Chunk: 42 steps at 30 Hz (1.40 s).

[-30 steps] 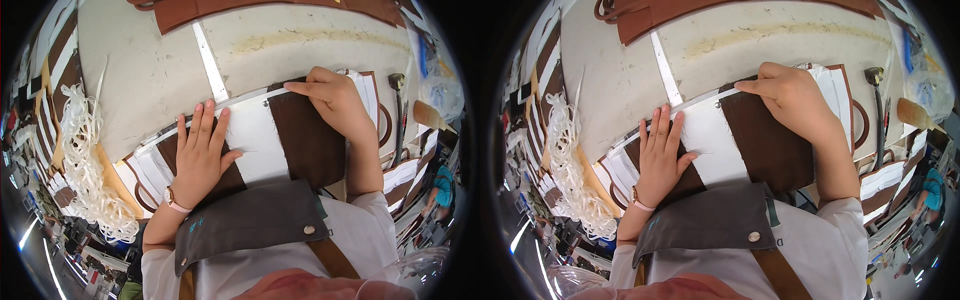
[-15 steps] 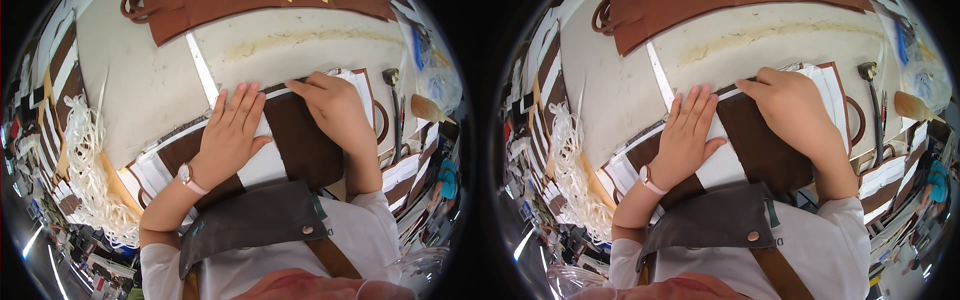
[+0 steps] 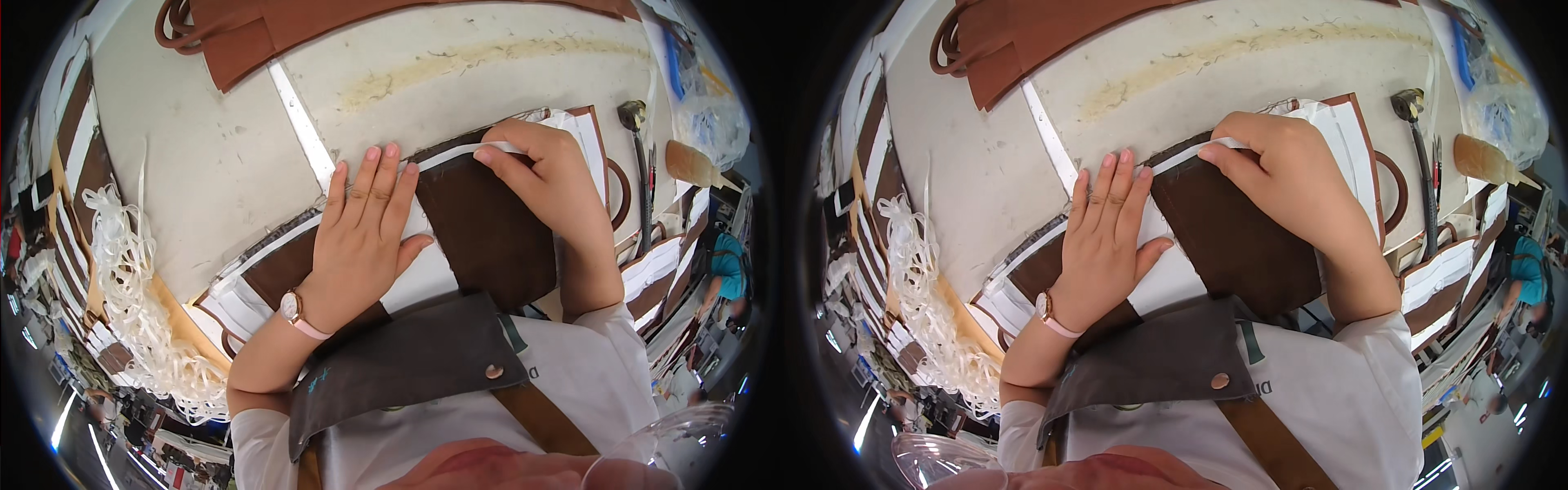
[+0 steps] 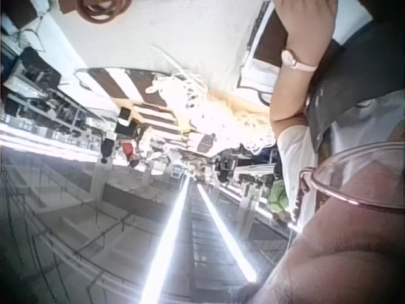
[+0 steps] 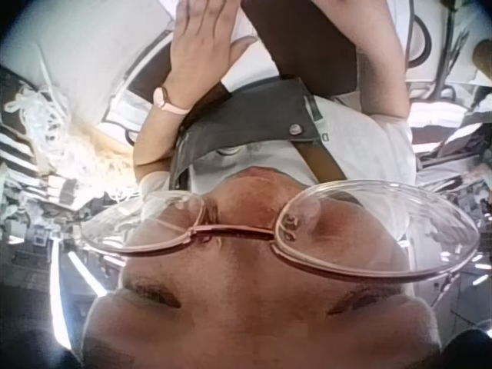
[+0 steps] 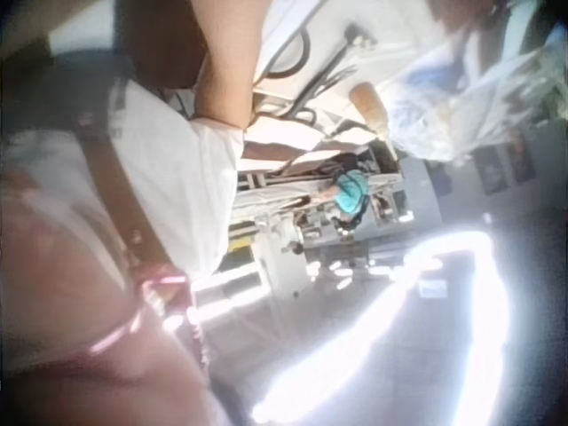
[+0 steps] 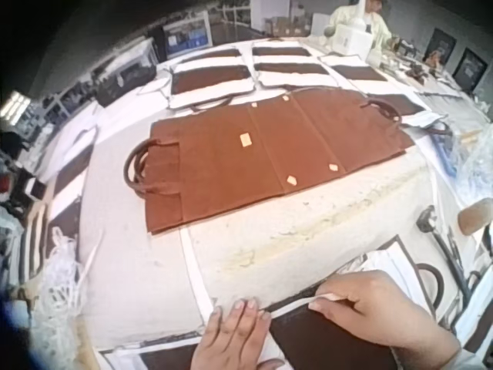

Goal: The person works at a factory workstation, handling white fabric strips and brown leather handbag components. They fold and align the white strips along the edges of the brown leather pieces, pressing them down to secure the placement. The task involves repetitive manual assembly of bag parts on a table.

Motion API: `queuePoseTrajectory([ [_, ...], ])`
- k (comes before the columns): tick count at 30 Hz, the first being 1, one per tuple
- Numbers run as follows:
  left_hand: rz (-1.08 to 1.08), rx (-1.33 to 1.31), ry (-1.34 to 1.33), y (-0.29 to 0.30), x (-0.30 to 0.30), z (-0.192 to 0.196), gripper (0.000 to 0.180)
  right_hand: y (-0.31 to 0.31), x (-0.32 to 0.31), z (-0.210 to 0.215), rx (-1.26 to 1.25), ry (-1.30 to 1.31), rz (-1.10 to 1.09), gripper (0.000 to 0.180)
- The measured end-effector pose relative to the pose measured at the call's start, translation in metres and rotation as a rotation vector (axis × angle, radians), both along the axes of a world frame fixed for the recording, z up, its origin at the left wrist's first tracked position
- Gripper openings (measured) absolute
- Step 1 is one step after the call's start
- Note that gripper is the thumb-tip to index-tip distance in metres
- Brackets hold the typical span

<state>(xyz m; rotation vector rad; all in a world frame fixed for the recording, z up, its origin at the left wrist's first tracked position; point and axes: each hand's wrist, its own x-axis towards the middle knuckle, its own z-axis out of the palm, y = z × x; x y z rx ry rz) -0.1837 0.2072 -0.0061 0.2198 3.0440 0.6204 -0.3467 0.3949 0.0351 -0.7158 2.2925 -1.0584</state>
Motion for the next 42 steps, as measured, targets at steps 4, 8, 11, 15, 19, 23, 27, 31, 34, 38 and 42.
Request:
queuePoseTrajectory([
  [4, -0.005, -0.014, -0.013, 0.000, 0.000, 0.001, 0.082, 0.005, -0.006, -0.003, -0.029, 0.004, 0.013, 0.016],
  [8, -0.008, -0.004, -0.014, 0.000, -0.001, 0.001, 0.082, 0.001, -0.001, -0.017, 0.024, 0.249, 0.017, 0.015],
  [11, -0.004, -0.009, -0.005, 0.000, -0.001, 0.001, 0.081, 0.000, -0.001, -0.017, 0.128, 0.278, 0.034, 0.014],
  [15, -0.005, -0.018, -0.014, 0.001, -0.002, 0.001, 0.080, 0.000, -0.002, -0.016, 0.113, 0.291, 0.038, 0.016],
  [19, 0.012, -0.022, -0.006, 0.004, -0.003, 0.003, 0.076, -0.002, -0.003, -0.015, 0.132, 0.283, 0.032, 0.020],
  [23, 0.071, -0.123, 0.084, 0.016, -0.010, 0.013, 0.066, -0.003, 0.000, -0.017, 0.154, 0.371, 0.060, 0.018],
  [27, 0.042, -0.073, 0.180, 0.029, -0.032, 0.028, 0.057, -0.004, 0.001, -0.021, 0.175, 0.427, 0.080, 0.017],
  [31, -0.010, -0.120, 0.303, 0.043, -0.034, -0.003, 0.052, -0.007, 0.005, -0.021, 0.226, 0.479, 0.087, 0.016],
  [34, -0.002, -0.059, 0.227, 0.041, -0.039, 0.002, 0.047, -0.002, -0.001, -0.013, 0.216, 0.760, 0.097, 0.019],
  [38, -0.020, -0.043, 0.234, 0.036, -0.043, 0.002, 0.042, 0.018, -0.016, 0.002, 0.177, 0.363, 0.051, 0.022],
  [42, -0.038, -0.036, 0.257, 0.032, -0.045, 0.004, 0.041, 0.022, -0.019, 0.002, 0.138, 0.126, -0.072, 0.023],
])
